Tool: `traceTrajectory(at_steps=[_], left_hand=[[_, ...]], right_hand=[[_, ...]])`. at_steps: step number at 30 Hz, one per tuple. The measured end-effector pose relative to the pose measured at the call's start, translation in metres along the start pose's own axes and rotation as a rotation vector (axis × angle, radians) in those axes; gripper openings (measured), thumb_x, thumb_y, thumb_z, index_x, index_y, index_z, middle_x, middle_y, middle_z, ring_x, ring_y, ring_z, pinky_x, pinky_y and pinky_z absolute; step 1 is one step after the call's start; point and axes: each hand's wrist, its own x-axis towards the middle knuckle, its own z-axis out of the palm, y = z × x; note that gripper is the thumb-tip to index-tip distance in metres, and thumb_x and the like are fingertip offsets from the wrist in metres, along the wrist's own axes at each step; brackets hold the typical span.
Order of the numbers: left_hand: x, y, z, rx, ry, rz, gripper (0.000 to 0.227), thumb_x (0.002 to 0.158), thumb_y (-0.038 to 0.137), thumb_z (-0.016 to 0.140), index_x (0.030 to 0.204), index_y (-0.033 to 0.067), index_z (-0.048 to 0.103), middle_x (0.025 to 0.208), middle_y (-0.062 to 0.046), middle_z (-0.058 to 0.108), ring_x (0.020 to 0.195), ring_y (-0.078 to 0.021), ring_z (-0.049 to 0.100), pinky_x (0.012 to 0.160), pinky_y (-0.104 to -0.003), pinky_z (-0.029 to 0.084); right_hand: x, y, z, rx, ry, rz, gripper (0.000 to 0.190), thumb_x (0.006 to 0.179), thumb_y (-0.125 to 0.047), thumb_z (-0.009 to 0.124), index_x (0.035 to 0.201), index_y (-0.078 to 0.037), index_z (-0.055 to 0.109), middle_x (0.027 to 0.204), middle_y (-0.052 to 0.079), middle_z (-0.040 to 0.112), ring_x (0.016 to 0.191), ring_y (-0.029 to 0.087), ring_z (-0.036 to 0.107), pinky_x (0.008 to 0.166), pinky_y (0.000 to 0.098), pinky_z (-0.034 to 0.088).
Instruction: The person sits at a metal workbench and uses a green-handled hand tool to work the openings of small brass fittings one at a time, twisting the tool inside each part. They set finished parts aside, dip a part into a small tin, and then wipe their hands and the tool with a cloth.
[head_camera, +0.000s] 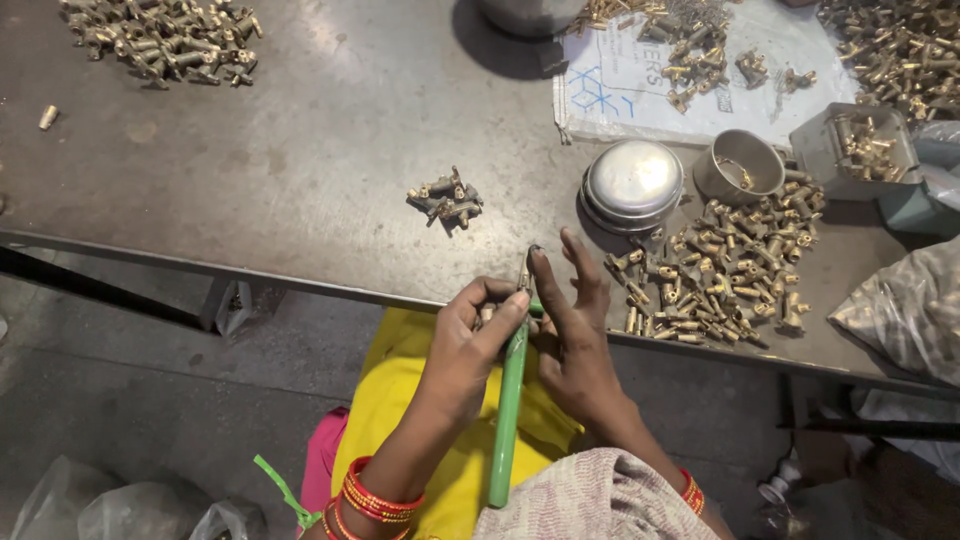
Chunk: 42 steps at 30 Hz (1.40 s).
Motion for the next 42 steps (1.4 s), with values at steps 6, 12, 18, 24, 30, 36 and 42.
traceTrajectory(at_steps=[6, 12, 18, 24, 30, 36, 42], left_hand=[[-0.006, 0.008, 0.005, -0.019, -0.015, -0.059, 0.020, 0.095, 0.018, 0.067, 0.107, 0.0009, 0.065, 0.092, -0.003, 0.072, 0.078, -0.0070, 0.065, 0.070, -0.022, 0.051], [-0.008, 0.001, 0.004, -0.009, -0.029, -0.099, 0.022, 0.097, 0.019, 0.068, 0.111, 0.0021, 0.068, 0.086, -0.001, 0.068, 0.071, -0.0043, 0.057, 0.063, -0.021, 0.042], [-0.010, 0.000, -0.001, -0.121, -0.086, -0.146, 0.019, 0.100, 0.019, 0.067, 0.111, 0.0029, 0.065, 0.083, -0.003, 0.067, 0.068, -0.0042, 0.053, 0.058, -0.019, 0.037], [-0.010, 0.016, 0.004, -0.266, -0.049, -0.208, 0.021, 0.095, 0.018, 0.067, 0.107, 0.0011, 0.064, 0.087, -0.002, 0.069, 0.074, -0.0066, 0.063, 0.067, -0.021, 0.049], [-0.009, 0.002, -0.002, -0.297, -0.065, -0.224, 0.023, 0.097, 0.018, 0.071, 0.112, 0.0010, 0.068, 0.083, 0.002, 0.063, 0.066, -0.0017, 0.053, 0.057, -0.018, 0.040], [-0.011, 0.015, 0.005, -0.331, -0.050, -0.251, 0.020, 0.094, 0.017, 0.067, 0.106, 0.0005, 0.064, 0.082, -0.002, 0.069, 0.072, -0.0069, 0.063, 0.067, -0.019, 0.051], [-0.011, 0.008, -0.003, -0.372, -0.071, -0.271, 0.021, 0.096, 0.016, 0.070, 0.110, 0.0008, 0.065, 0.082, 0.000, 0.067, 0.068, -0.0047, 0.058, 0.061, -0.018, 0.045]], right_hand=[[0.011, 0.014, -0.001, -0.005, -0.001, 0.004, 0.104, 0.067, 0.009, 0.061, 0.162, -0.025, 0.035, 0.170, 0.014, 0.020, 0.149, 0.036, 0.034, 0.118, 0.0468, 0.038], [0.033, 0.014, -0.005, 0.107, -0.049, -0.086, 0.116, 0.072, 0.007, 0.066, 0.169, -0.028, 0.012, 0.175, 0.013, 0.010, 0.162, 0.041, 0.019, 0.129, 0.0501, 0.029], [0.032, 0.018, 0.007, 0.123, -0.029, -0.198, 0.111, 0.086, -0.001, 0.072, 0.171, -0.027, 0.006, 0.176, 0.016, 0.006, 0.164, 0.039, 0.015, 0.134, 0.0502, 0.024], [0.016, 0.023, 0.016, 0.146, -0.063, -0.107, 0.115, 0.082, 0.004, 0.069, 0.170, -0.024, 0.000, 0.177, 0.019, 0.005, 0.166, 0.041, 0.011, 0.134, 0.0540, 0.022], [0.036, 0.012, 0.002, 0.117, -0.020, -0.176, 0.120, 0.078, -0.002, 0.076, 0.168, -0.027, 0.002, 0.174, 0.018, 0.003, 0.163, 0.042, 0.009, 0.131, 0.0530, 0.023], [0.021, 0.022, 0.017, 0.056, 0.017, -0.220, 0.110, 0.088, 0.000, 0.071, 0.172, -0.028, 0.004, 0.179, 0.013, 0.005, 0.168, 0.038, 0.017, 0.131, 0.0483, 0.025], [0.030, 0.014, 0.002, 0.069, -0.005, -0.165, 0.117, 0.076, -0.012, 0.077, 0.168, -0.027, 0.006, 0.174, 0.018, 0.006, 0.161, 0.043, 0.014, 0.129, 0.0533, 0.021]])
